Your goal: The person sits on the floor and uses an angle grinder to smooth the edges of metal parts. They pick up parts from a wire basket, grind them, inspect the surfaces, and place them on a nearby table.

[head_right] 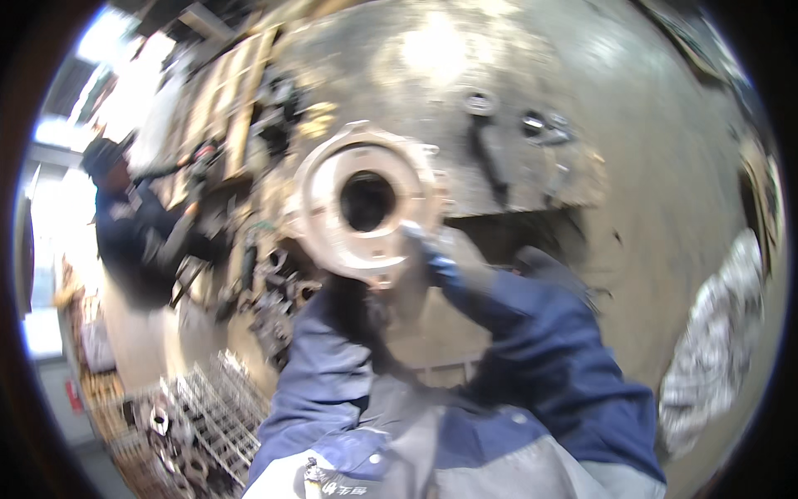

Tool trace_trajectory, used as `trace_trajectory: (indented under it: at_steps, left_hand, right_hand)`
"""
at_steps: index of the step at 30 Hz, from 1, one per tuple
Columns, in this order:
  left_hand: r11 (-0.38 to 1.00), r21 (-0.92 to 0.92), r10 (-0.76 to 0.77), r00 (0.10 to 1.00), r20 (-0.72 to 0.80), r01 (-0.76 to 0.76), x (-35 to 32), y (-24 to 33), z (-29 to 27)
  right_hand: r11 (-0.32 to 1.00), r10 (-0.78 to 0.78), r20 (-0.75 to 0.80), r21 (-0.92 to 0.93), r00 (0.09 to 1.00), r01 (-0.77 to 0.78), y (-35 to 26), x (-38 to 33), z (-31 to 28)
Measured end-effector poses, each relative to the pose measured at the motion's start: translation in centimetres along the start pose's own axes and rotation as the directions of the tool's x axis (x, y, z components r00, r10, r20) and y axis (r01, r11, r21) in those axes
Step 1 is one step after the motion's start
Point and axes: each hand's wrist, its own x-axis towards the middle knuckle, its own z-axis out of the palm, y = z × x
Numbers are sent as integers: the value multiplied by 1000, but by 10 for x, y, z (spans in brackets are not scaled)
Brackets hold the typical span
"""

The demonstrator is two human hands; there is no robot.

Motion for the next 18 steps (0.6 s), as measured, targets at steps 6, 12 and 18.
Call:
trace_trajectory:
  at_steps: [6,12,18]
  left_hand:
    - [942,-333,-48,999,-12,42,-7,15,-18]
    - [899,-435,-77,995,-63,42,-19,26,-48]
    - [873,-487,-102,988,-117,33,-13,27,-72]
  right_hand:
    - [972,-214,-25,-104,976,211,-6,30,-99]
    - [395,-334,-510,-839,792,-374,114,142,-334]
    - [168,-379,-588,-803,715,-572,212,186,-386]
